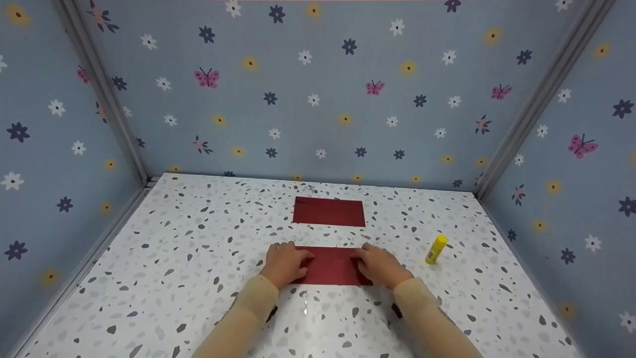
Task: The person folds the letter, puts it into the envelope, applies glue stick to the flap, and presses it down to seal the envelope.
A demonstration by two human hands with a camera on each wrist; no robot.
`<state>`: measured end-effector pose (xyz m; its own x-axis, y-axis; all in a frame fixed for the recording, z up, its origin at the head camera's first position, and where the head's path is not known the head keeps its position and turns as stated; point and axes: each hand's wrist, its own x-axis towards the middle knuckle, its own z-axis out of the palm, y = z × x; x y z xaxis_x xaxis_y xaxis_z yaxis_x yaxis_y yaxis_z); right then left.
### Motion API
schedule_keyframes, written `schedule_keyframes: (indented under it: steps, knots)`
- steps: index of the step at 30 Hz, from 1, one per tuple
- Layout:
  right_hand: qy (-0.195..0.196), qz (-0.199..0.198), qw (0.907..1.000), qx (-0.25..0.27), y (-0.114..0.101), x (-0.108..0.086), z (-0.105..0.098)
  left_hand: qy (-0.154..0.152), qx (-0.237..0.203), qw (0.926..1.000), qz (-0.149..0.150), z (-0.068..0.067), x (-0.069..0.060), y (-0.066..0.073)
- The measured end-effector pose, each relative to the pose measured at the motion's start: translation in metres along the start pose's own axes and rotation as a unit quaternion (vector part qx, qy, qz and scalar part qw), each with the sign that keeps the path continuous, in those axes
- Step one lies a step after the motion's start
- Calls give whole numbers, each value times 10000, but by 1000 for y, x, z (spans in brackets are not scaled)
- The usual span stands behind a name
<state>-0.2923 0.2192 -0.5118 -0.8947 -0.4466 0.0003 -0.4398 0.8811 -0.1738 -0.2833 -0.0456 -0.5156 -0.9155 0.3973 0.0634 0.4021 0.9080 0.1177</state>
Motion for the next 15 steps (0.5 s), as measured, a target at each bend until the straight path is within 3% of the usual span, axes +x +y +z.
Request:
schedule_keyframes:
  steps: [6,11,15]
  knots:
    - [81,-190,9955,-926,-20,1,4,-153,125,9998,36,0,3,9]
    - [93,-217,9830,-1822,-37,2,13,-265,78,9995,121,1,5,12]
    - [-5,-64,9755,-2201,-44,3,16,-382,-103,9991,141,2,5,14]
